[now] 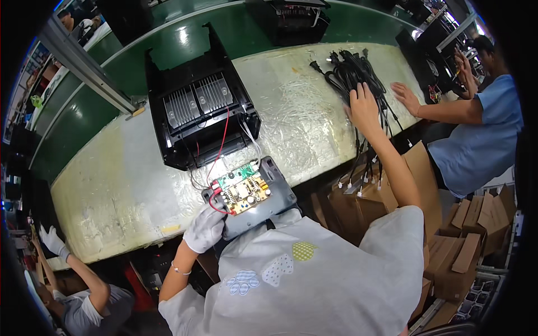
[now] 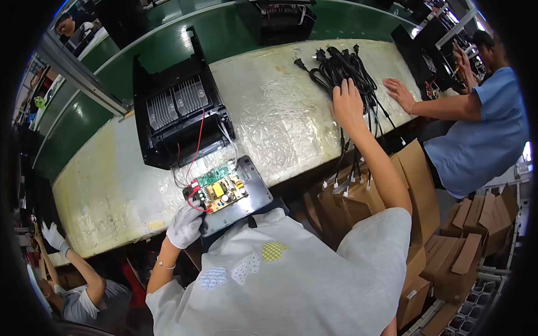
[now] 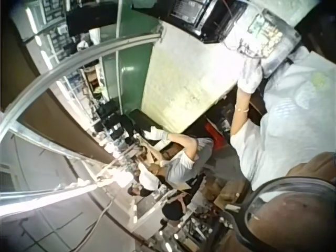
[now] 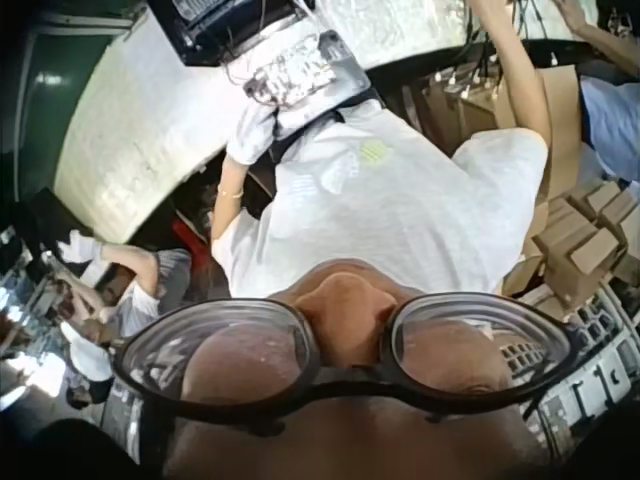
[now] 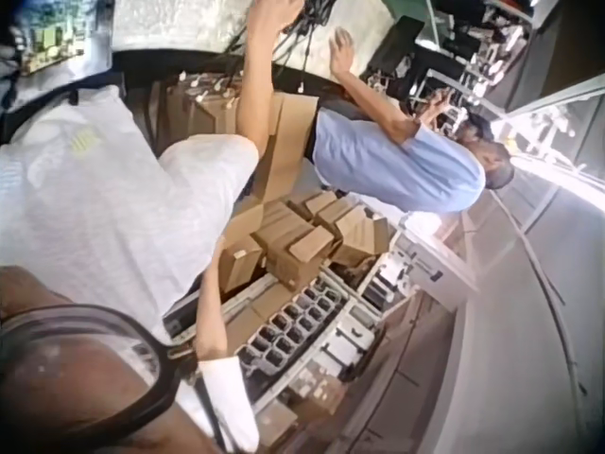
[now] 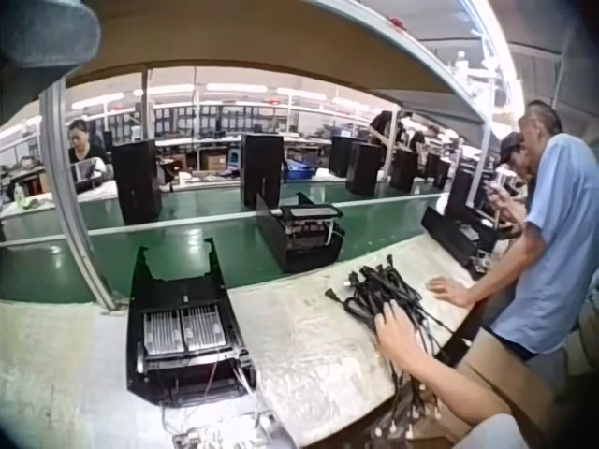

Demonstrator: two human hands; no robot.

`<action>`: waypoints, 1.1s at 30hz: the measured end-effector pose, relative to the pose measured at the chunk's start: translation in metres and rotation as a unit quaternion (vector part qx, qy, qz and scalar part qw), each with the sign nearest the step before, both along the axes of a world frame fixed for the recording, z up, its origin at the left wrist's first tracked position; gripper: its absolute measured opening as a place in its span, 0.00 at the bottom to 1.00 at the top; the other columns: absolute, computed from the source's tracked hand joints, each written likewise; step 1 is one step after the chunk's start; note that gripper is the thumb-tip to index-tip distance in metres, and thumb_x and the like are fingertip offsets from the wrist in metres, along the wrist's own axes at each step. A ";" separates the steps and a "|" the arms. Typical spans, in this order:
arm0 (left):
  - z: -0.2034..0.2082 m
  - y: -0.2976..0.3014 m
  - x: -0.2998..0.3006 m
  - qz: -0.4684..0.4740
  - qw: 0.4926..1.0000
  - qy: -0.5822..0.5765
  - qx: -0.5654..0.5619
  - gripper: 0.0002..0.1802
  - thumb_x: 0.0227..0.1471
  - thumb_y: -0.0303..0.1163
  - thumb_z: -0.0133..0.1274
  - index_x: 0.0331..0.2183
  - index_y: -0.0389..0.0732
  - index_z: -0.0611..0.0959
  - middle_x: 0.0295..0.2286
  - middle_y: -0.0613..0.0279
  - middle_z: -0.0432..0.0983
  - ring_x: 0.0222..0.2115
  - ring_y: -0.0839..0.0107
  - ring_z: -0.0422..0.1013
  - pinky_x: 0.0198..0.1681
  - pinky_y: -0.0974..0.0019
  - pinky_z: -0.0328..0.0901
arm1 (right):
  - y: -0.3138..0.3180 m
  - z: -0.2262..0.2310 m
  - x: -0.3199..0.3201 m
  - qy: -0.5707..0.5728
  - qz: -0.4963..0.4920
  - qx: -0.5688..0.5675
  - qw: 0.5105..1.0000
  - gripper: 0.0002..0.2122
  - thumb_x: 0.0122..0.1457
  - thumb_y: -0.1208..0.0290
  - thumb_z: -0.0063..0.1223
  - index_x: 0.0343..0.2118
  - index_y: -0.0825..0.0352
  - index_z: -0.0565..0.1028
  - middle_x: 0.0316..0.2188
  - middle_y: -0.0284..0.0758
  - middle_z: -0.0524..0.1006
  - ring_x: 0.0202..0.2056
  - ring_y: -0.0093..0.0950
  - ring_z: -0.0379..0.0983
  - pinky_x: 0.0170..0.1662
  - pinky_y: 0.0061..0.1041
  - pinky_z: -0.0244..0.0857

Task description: Assembling an electronic device by connecting internal wires and components on a factory production line.

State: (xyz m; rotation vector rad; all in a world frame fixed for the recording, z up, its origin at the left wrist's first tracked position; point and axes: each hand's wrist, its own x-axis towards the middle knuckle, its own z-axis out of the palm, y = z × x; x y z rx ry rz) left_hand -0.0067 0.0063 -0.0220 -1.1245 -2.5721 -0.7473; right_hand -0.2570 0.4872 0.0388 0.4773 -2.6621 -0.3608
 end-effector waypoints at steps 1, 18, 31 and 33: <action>0.006 0.003 0.003 0.001 1.000 -0.001 0.003 0.16 0.32 0.32 0.63 0.24 0.35 0.75 0.35 0.49 0.73 0.44 0.50 0.69 0.48 0.46 0.65 | 0.007 -0.013 -0.007 0.046 0.004 0.034 0.998 0.16 0.51 0.70 0.56 0.39 0.73 0.68 0.50 0.54 0.67 0.54 0.49 0.63 0.54 0.39 0.61; 0.140 0.124 -0.103 -0.066 0.853 -0.246 0.455 0.33 0.59 0.42 0.45 0.58 0.31 0.58 0.52 0.47 0.66 0.58 0.58 0.60 0.62 0.61 0.51 | -0.163 0.194 0.118 0.143 0.241 -0.342 0.897 0.04 0.57 0.78 0.53 0.33 0.72 0.71 0.25 0.39 0.72 0.23 0.33 0.70 0.28 0.29 0.64; 0.240 0.047 -0.153 -0.025 0.571 -0.015 0.821 0.10 0.62 0.33 0.45 0.38 0.36 0.72 0.29 0.59 0.72 0.32 0.65 0.72 0.41 0.59 0.72 | -0.218 0.048 0.117 -0.686 0.252 -0.542 0.416 0.28 0.68 0.50 0.25 0.51 0.74 0.65 0.49 0.46 0.73 0.52 0.36 0.69 0.59 0.37 0.57; 0.235 0.032 -0.174 -0.053 0.592 0.018 0.804 0.10 0.62 0.33 0.46 0.37 0.35 0.72 0.27 0.59 0.73 0.30 0.66 0.73 0.37 0.62 0.72 | -0.212 0.034 0.116 -0.698 0.271 -0.533 0.395 0.26 0.69 0.53 0.26 0.51 0.74 0.65 0.48 0.46 0.73 0.53 0.36 0.69 0.58 0.37 0.58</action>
